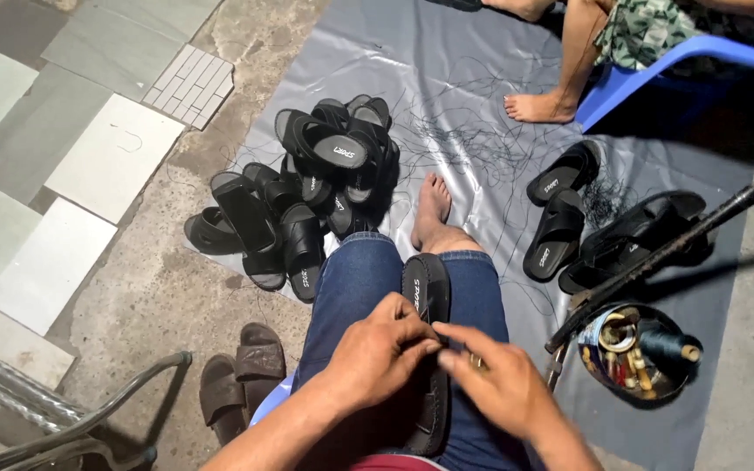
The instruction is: A person is manually stitching the sole of a black sandal using a hand-held awl and thread.
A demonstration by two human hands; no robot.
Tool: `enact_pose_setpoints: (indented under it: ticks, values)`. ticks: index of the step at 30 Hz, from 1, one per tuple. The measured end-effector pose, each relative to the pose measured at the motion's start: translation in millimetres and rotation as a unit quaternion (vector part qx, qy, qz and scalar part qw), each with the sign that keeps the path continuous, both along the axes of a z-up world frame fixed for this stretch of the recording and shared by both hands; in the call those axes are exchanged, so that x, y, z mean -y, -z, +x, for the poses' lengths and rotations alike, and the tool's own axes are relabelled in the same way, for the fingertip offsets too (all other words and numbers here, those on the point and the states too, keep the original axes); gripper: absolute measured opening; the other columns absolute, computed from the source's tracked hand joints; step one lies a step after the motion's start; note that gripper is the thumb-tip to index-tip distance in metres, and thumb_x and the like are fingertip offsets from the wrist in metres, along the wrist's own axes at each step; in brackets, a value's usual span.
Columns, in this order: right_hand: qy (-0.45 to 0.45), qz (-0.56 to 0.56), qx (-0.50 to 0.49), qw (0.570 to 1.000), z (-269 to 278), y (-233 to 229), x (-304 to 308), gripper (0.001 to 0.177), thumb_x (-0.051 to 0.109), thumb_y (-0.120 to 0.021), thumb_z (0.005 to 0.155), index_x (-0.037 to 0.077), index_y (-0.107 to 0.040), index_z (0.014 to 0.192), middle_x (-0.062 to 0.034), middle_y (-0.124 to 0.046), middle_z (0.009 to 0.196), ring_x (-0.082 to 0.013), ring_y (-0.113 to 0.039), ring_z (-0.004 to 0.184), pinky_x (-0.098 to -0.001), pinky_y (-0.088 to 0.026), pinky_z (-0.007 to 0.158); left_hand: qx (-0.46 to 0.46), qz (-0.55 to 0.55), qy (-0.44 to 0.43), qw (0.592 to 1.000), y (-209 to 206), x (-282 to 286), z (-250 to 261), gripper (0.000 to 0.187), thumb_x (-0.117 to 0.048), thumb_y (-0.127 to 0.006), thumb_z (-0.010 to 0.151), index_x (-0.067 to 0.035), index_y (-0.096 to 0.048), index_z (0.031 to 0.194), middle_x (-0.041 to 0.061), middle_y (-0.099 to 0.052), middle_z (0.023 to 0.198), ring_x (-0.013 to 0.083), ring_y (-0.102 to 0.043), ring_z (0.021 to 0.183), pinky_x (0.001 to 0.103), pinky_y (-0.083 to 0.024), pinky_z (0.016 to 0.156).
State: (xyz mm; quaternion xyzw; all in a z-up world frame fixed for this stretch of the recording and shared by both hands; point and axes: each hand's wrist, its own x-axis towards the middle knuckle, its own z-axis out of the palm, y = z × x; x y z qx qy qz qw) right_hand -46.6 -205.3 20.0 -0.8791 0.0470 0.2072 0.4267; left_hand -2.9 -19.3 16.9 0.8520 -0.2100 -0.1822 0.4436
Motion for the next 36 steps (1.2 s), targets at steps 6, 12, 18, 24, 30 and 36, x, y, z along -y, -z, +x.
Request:
enact_pose_setpoints:
  ticks: [6, 12, 18, 24, 30, 36]
  values:
    - [-0.05, -0.165, 0.12, 0.978, 2.3, -6.5, 5.1, 0.026, 0.044, -0.053, 0.081, 0.023, -0.066, 0.072, 0.0099, -0.059, 0.067, -0.0133, -0.059, 0.06, -0.0343, -0.046, 0.051, 0.066, -0.002, 0.045, 0.997, -7.5, -14.8, -15.3, 0.013, -0.031, -0.056, 0.084, -0.02, -0.061, 0.09, 0.008, -0.048, 0.113, 0.0265, -0.059, 0.089, 0.046, -0.051, 0.061]
    - [-0.155, -0.221, -0.075, 0.96, 1.2, 8.5, 5.5, 0.021, 0.044, -0.051, 0.083, 0.029, -0.064, 0.09, 0.0085, -0.051, 0.087, -0.0196, -0.06, 0.076, -0.0428, -0.049, 0.065, 0.124, 0.021, 0.064, 0.99, 7.6, -14.7, -27.9, 0.01, -0.025, -0.058, 0.083, -0.018, -0.063, 0.089, 0.01, -0.047, 0.125, 0.03, -0.056, 0.088, 0.045, -0.046, 0.064]
    - [0.365, 0.425, -0.08, 0.824, -11.7, 24.6, 72.6, 0.018, 0.012, -0.052, 0.081, -0.004, -0.062, 0.082, -0.0112, -0.059, 0.078, -0.0079, -0.039, 0.05, -0.0139, -0.02, 0.033, 0.045, -0.025, 0.072, 0.996, -4.2, -24.5, -13.9, 0.008, -0.022, -0.064, 0.079, -0.02, -0.066, 0.087, 0.008, -0.046, 0.126, 0.0229, -0.059, 0.091, 0.04, -0.049, 0.072]
    - [0.494, -0.065, 0.393, 0.773, -5.6, 29.0, 143.7, 0.033, -0.005, -0.041, 0.098, 0.0, -0.051, 0.129, -0.0048, -0.056, 0.094, -0.006, -0.037, 0.055, -0.0205, -0.032, 0.046, -0.033, 0.046, 0.189, 0.98, -38.6, -35.7, 9.1, 0.028, -0.011, -0.054, 0.075, -0.022, -0.058, 0.101, 0.004, -0.036, 0.136, 0.0191, -0.059, 0.078, 0.044, -0.05, 0.064]
    - [-0.088, -0.097, 0.297, 0.946, -12.1, 32.3, 27.7, 0.043, 0.021, -0.066, 0.075, 0.019, -0.058, 0.117, -0.009, -0.051, 0.122, -0.0217, -0.058, 0.099, -0.0339, -0.048, 0.087, 0.008, 0.205, 0.223, 0.953, -26.2, -38.9, 30.6, 0.041, -0.021, -0.044, 0.088, -0.016, -0.045, 0.129, 0.01, -0.054, 0.101, 0.0375, -0.059, 0.079, 0.05, -0.046, 0.062]
    - [-0.064, -0.01, 0.087, 0.994, 6.5, 29.3, 13.0, 0.017, 0.024, -0.052, 0.081, 0.018, -0.061, 0.094, 0.0022, -0.07, 0.081, -0.0094, -0.071, 0.067, -0.0236, -0.057, 0.058, -0.166, -0.076, 0.236, 0.954, 3.6, -57.5, 51.2, 0.03, -0.031, -0.043, 0.091, -0.01, -0.065, 0.089, 0.012, -0.054, 0.119, 0.0199, -0.049, 0.115, 0.032, -0.033, 0.1]
